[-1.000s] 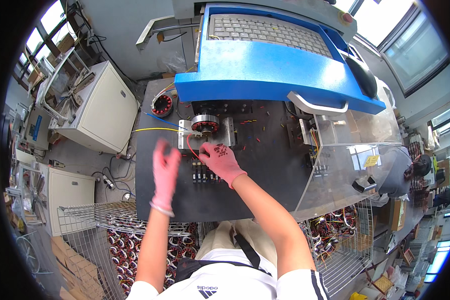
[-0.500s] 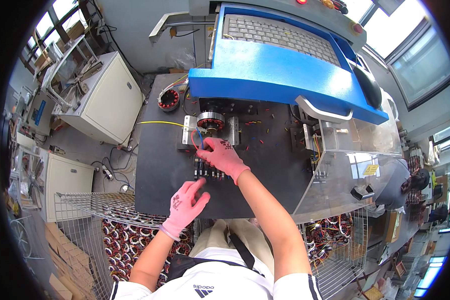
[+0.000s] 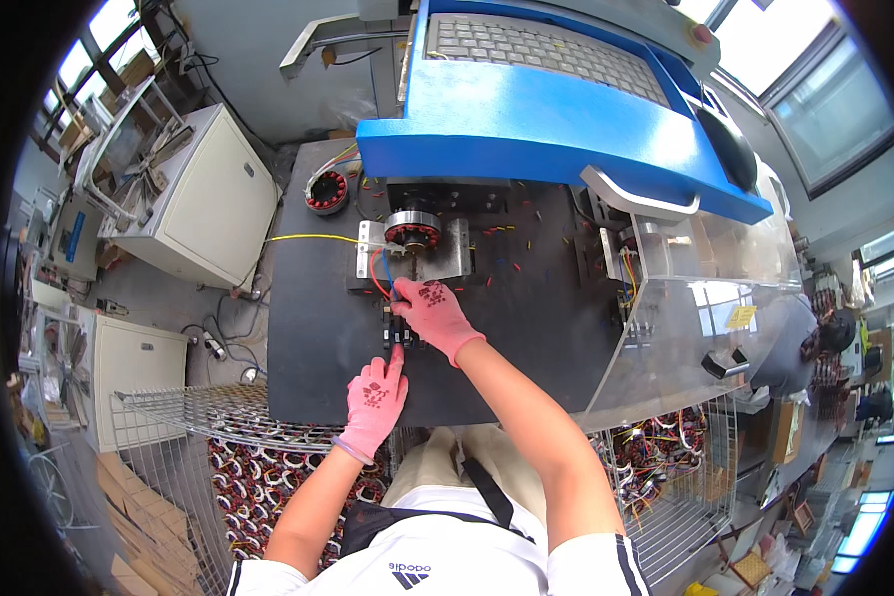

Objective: The person picks up a metal stator from a large cage and places it onto a machine for processing, then returns it to the cage.

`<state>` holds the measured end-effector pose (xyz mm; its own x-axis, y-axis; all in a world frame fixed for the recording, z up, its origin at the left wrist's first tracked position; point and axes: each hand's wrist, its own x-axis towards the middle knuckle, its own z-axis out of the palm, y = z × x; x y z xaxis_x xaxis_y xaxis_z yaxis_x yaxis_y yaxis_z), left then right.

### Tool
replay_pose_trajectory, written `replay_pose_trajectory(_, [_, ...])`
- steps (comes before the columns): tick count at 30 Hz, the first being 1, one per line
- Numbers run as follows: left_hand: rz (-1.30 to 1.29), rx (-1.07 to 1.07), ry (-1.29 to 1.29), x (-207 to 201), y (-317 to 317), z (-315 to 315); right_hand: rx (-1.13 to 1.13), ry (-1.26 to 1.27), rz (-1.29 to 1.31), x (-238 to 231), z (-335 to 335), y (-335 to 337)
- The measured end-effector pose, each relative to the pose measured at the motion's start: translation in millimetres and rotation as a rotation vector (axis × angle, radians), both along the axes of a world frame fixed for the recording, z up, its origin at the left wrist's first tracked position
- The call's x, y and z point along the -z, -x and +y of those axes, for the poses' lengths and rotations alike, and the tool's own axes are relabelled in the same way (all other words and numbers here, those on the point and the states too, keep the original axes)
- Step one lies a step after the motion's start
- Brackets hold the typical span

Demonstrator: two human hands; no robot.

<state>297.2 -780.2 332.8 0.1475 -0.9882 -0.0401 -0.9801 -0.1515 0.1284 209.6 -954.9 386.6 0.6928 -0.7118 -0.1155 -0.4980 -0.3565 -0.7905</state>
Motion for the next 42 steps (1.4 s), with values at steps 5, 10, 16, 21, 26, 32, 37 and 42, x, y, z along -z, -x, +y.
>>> replay_pose_trajectory(5, [0.491,-0.058,0.575,4.5,-43.9,-32.0,0.061,0.038,-0.044,6.5,1.8,-1.1])
replay_pose_trajectory(10, [2.135,-0.669,0.920,-42.6,-150.4,-120.1,0.231,-0.329,-0.278,-22.8,21.1,-12.5])
replay_pose_trajectory(16, [1.575,-0.030,0.517,-106.0,-56.9,-67.2,0.049,-1.179,-0.465,-35.5,0.0,-13.3])
replay_pose_trajectory(21, [1.203,0.142,0.267,-86.3,-34.6,1.1,0.118,-0.742,-0.279,-46.1,4.0,-17.4])
replay_pose_trajectory(26, [0.348,-0.041,0.220,-29.9,-20.4,2.9,0.149,-0.445,-0.182,-10.9,9.8,-3.5])
replay_pose_trajectory(32, [0.027,-0.011,0.053,-4.4,-16.4,3.1,0.122,-0.113,-0.124,20.6,18.9,-4.2])
replay_pose_trajectory(37, [-0.012,-0.007,0.079,0.4,-19.0,5.5,0.104,0.015,-0.105,28.5,20.9,-9.8])
replay_pose_trajectory(42, [0.319,-0.091,0.302,2.7,-18.3,4.8,0.100,0.048,-0.073,23.5,21.1,-13.7])
